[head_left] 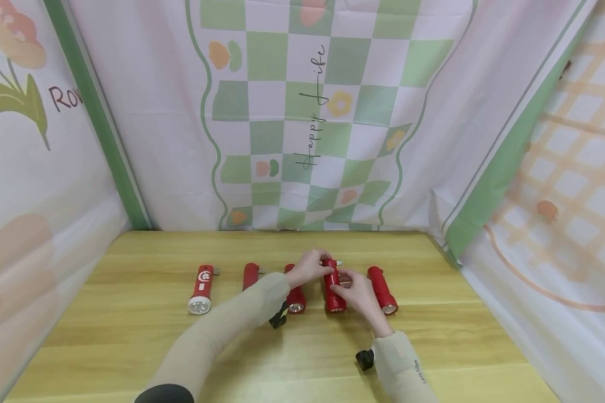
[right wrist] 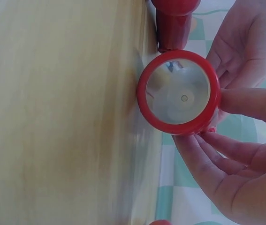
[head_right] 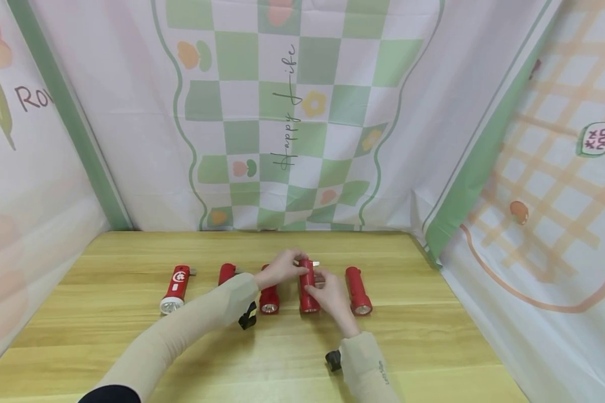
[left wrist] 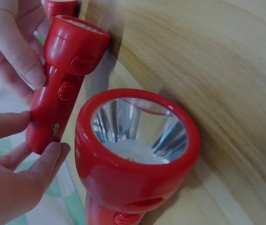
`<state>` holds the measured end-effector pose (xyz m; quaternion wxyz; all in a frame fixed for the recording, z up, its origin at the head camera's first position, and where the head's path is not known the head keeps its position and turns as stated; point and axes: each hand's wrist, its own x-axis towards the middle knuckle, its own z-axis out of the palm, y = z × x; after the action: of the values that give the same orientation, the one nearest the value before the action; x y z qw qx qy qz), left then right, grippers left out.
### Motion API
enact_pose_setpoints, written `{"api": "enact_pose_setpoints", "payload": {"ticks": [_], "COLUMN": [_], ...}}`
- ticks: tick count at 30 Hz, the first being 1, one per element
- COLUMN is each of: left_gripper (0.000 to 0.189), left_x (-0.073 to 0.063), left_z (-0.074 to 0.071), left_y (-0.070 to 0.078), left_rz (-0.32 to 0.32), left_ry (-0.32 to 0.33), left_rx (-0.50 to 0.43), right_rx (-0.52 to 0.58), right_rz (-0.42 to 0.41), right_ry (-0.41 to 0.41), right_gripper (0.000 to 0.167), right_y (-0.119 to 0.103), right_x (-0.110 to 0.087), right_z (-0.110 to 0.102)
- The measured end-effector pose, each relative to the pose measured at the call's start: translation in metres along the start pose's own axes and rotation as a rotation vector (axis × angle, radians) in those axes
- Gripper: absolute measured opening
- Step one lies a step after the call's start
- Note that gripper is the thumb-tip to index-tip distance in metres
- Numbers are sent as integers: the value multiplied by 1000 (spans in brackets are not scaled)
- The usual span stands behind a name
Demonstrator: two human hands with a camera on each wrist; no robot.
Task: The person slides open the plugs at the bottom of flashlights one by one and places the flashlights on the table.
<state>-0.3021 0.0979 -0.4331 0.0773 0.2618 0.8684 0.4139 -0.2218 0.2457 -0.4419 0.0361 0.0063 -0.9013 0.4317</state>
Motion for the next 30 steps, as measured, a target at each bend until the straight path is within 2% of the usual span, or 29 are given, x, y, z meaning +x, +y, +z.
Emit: {"api": "enact_pose_setpoints", "payload": {"ticks": [5,13,18,25,30], "left_gripper": [35,42,41,33,28], "left_x": [0,-2,-2,-2,-2], "left_z": [1,1,2,3,4], "left_y": [0,0,0,0,-1], "left_rz": [-27,-2,-3,-57,-59], "left_ry": [-3,-13,-7,-7,-1], "left_rx": [-3,12,34,39,54], "right_rx": [-5,-22,-10,-6,-20], "right_rz": [-11,-12,-17,-10,-7], "right_ry": [-1,-2,-12,-27,-24], "right_gripper": [41,39,39,39,39], "right_y": [0,1,0,-3,-2], "right_x": [1,2,2,2,3], "right_z": [1,2,3,4,4]}}
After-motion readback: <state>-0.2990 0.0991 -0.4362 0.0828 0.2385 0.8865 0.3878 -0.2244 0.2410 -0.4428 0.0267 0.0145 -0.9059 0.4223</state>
